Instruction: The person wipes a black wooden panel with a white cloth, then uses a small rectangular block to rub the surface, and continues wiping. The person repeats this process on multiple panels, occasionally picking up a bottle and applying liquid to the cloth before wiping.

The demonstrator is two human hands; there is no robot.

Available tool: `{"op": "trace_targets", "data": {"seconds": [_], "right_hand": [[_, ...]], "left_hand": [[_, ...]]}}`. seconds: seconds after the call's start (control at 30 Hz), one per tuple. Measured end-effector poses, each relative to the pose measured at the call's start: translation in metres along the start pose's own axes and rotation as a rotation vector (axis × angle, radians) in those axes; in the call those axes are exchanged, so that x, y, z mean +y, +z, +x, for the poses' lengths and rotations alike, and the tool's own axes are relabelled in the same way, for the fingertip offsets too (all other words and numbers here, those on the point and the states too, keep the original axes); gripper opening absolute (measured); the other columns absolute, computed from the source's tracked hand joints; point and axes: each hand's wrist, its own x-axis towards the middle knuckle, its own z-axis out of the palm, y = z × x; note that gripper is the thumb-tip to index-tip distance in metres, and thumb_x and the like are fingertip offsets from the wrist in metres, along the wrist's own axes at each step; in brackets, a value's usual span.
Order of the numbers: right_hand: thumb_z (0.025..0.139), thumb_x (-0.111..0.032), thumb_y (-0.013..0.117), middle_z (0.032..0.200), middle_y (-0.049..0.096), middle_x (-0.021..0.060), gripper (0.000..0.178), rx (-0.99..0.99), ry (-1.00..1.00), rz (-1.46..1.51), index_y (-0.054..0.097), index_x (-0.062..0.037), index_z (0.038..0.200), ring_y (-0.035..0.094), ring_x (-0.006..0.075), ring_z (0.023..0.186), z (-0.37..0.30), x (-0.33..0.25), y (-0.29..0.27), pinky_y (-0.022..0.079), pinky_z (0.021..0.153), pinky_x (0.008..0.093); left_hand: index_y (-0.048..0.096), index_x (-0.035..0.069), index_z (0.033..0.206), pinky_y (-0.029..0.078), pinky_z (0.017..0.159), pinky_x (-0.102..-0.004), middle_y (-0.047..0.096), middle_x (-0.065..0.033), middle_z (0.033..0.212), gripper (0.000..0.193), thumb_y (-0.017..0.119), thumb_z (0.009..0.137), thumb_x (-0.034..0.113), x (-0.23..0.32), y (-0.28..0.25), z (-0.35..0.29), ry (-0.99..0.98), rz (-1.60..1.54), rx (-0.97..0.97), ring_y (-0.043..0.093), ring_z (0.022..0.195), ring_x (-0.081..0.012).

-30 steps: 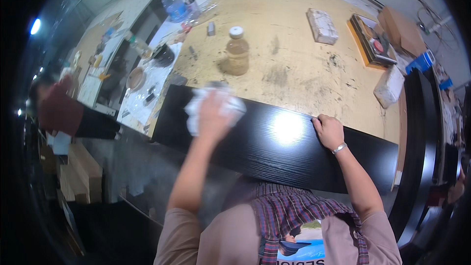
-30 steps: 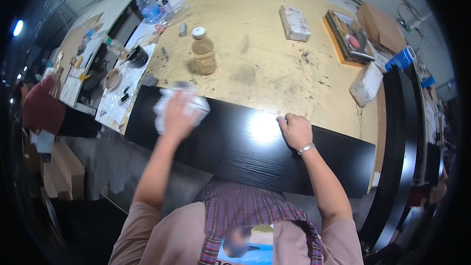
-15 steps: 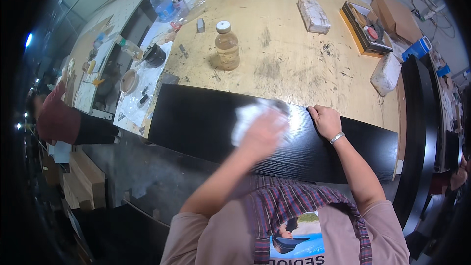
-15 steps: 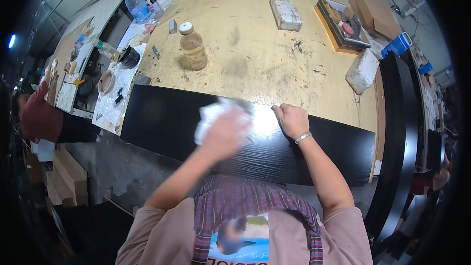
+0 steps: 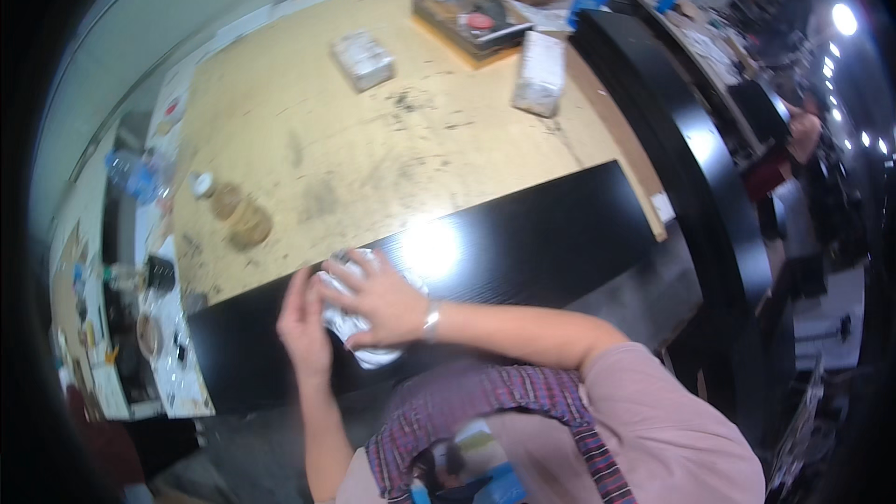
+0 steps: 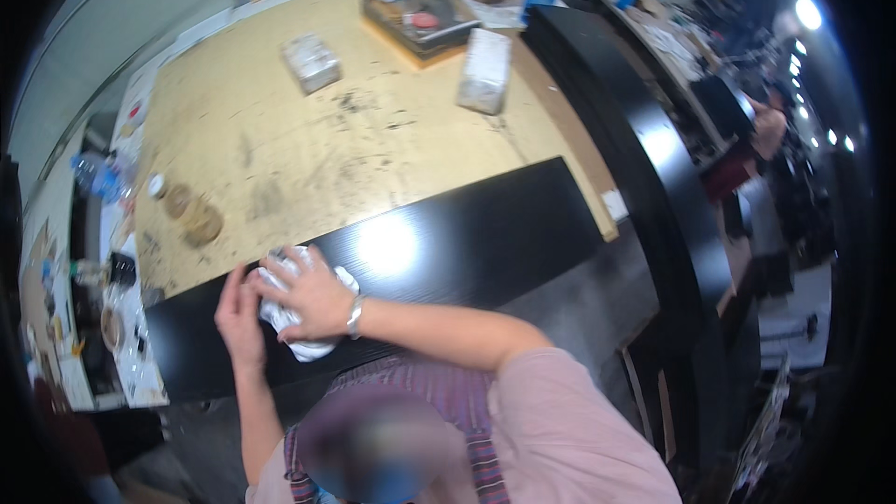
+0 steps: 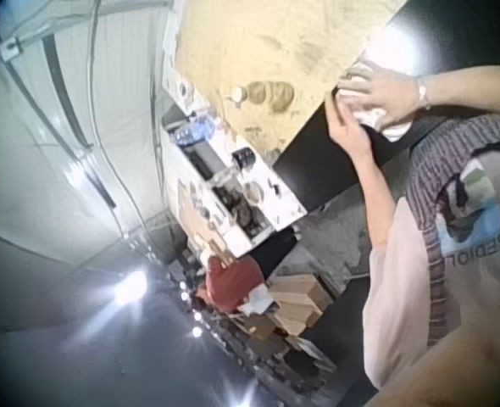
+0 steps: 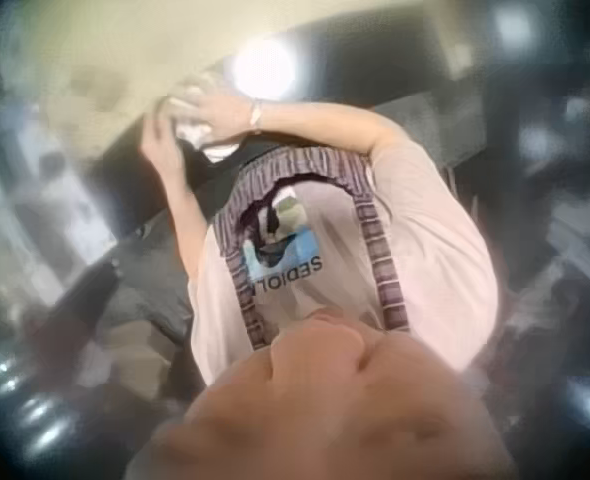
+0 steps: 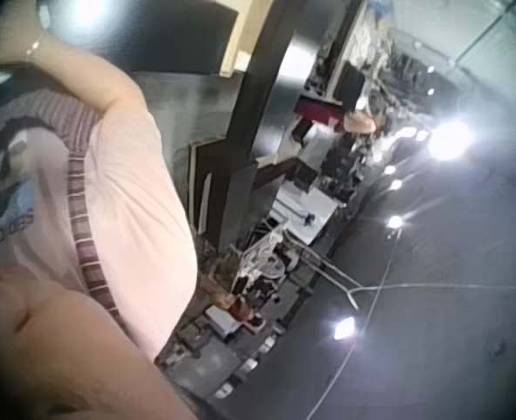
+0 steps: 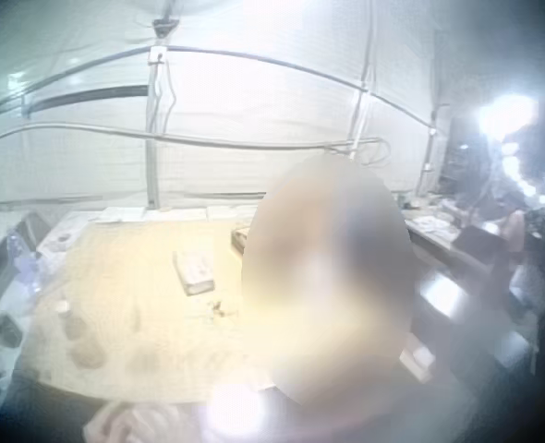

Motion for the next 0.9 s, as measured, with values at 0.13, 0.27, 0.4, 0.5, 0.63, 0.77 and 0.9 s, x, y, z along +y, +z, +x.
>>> {"op": "trace_targets", "data": {"seconds": [0.13, 0.27, 0.4, 0.5, 0.63, 0.77, 0.9], "right_hand": [[0.082, -0.058, 0.071, 0.156, 0.043, 0.0176, 0.075, -0.127, 0.046, -0.124, 0.057, -0.0133, 0.141, 0.032, 0.0452, 0.146, -0.037, 0.002, 0.01, 0.028, 0.112, 0.0688], [0.085, -0.053, 0.068, 0.153, 0.05, 0.0075, 0.064, 0.028, 0.262, -0.219, 0.062, -0.0159, 0.137, 0.033, 0.0387, 0.146, -0.097, 0.055, -0.022, 0.029, 0.114, 0.0634], [0.085, -0.036, 0.071, 0.135, 0.064, 0.0061, 0.045, 0.288, 0.586, -0.553, 0.069, -0.0173, 0.126, 0.053, 0.031, 0.129, -0.186, 0.15, -0.106, 0.039, 0.108, 0.0469], [0.091, -0.026, 0.065, 0.112, 0.072, 0.0147, 0.03, 0.424, 1.017, -0.614, 0.072, -0.0121, 0.117, 0.068, 0.0333, 0.104, -0.261, 0.21, -0.179, 0.054, 0.089, 0.0454], [0.092, -0.022, 0.066, 0.101, 0.073, 0.0172, 0.022, 0.619, 1.072, -0.783, 0.075, -0.004, 0.1, 0.069, 0.037, 0.095, -0.273, 0.214, -0.227, 0.056, 0.084, 0.0473], [0.08, -0.028, 0.08, 0.112, 0.07, 0.0179, 0.037, 0.6, 0.5, -0.455, 0.072, -0.0095, 0.111, 0.066, 0.0372, 0.106, -0.183, 0.133, -0.147, 0.051, 0.098, 0.0472], [0.085, -0.037, 0.076, 0.135, 0.062, 0.0104, 0.041, 0.217, 0.385, -0.438, 0.07, -0.0142, 0.119, 0.05, 0.0377, 0.132, -0.161, 0.101, -0.089, 0.042, 0.111, 0.0498]], "left_hand": [[0.06, -0.001, 0.135, 0.042, 0.11, -0.0429, 0.061, -0.0179, 0.136, 0.038, 0.059, 0.102, 0.018, -0.019, -0.031, 0.025, 0.203, 0.684, 0.103, 0.056, 0.127, -0.0346], [0.057, 0.001, 0.138, 0.035, 0.115, -0.0462, 0.057, -0.0157, 0.142, 0.044, 0.063, 0.097, 0.017, -0.047, -0.036, 0.017, 0.419, 1.089, 0.05, 0.046, 0.136, -0.0353], [0.057, 0.003, 0.137, 0.035, 0.115, -0.0457, 0.056, -0.0147, 0.143, 0.046, 0.065, 0.095, 0.017, -0.045, -0.04, 0.017, 0.39, 1.063, 0.047, 0.047, 0.136, -0.0343], [0.057, 0.003, 0.137, 0.036, 0.115, -0.0442, 0.057, -0.015, 0.141, 0.044, 0.065, 0.095, 0.016, -0.043, -0.035, 0.019, 0.397, 1.054, 0.047, 0.048, 0.134, -0.0341], [0.057, 0.003, 0.137, 0.036, 0.114, -0.0446, 0.058, -0.0149, 0.141, 0.045, 0.065, 0.095, 0.015, -0.047, -0.035, 0.023, 0.42, 1.058, 0.056, 0.049, 0.134, -0.034], [0.058, 0.002, 0.137, 0.037, 0.113, -0.0456, 0.058, -0.0151, 0.14, 0.044, 0.065, 0.094, 0.014, -0.046, -0.038, 0.021, 0.418, 1.077, 0.054, 0.05, 0.133, -0.0342], [0.059, 0.002, 0.136, 0.038, 0.113, -0.0452, 0.059, -0.0158, 0.139, 0.043, 0.064, 0.095, 0.013, -0.049, -0.041, 0.024, 0.428, 1.08, 0.047, 0.05, 0.132, -0.0344]]}}
